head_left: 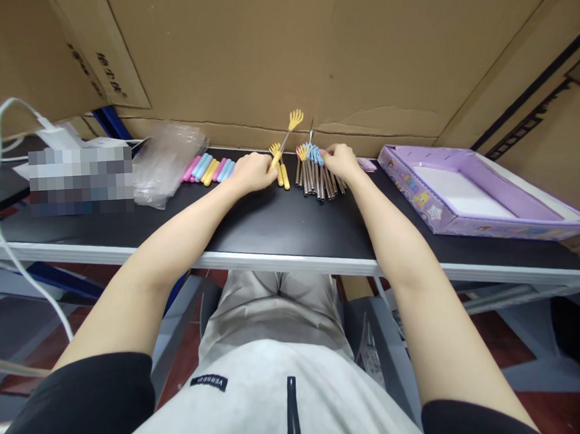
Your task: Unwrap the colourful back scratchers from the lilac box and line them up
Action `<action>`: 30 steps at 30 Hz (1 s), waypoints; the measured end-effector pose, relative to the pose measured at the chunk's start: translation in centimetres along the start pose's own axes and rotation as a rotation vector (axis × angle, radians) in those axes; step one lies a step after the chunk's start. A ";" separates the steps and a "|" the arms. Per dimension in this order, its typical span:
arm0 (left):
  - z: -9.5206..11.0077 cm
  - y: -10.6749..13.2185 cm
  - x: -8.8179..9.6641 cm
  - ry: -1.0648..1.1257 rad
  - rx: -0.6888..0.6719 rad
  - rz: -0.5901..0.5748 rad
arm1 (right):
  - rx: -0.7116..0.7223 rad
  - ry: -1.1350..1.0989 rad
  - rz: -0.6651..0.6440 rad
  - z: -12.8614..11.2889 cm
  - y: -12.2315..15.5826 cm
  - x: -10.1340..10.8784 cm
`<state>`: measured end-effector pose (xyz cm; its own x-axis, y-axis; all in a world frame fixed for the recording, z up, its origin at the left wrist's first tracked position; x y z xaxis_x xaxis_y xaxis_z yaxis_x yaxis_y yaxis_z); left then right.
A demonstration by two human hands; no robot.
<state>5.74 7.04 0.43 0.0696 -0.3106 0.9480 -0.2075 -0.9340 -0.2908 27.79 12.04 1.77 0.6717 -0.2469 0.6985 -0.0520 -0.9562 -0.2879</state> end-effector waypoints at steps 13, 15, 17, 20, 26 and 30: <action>2.4 1.1 2.2 -0.001 -0.123 0.118 | -0.111 -0.949 -0.122 -5.6 4.1 -4.1; 2.5 1.1 2.2 0.000 -0.125 0.129 | -0.116 -0.981 -0.125 -5.6 4.1 -4.3; 2.6 1.2 2.2 0.004 -0.130 0.149 | -0.125 -1.019 -0.133 -5.6 4.1 -4.5; 2.7 1.0 2.1 0.043 -0.166 0.186 | -0.144 -1.070 -0.132 -5.6 3.9 -4.6; 2.4 0.0 2.5 0.257 -0.267 0.279 | -0.135 -1.088 -0.071 -5.7 3.1 -3.3; 2.2 -0.4 2.8 0.300 -0.258 0.265 | -0.147 -1.073 -0.034 -5.8 2.8 -2.5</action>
<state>8.20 6.17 2.87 -0.2956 -0.4317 0.8522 -0.4185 -0.7434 -0.5218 21.70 9.12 2.98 0.9671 -0.0218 -0.2534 -0.0610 -0.9871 -0.1480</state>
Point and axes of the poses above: each hand's wrist, its own y-axis away from the middle knuckle, its own x-axis out of the back of the hand, z = x × y, the point moved 9 cm from there along -y, towards the middle knuckle, and after that the axes turned 15 degrees about -y, right-handed, at the moved point
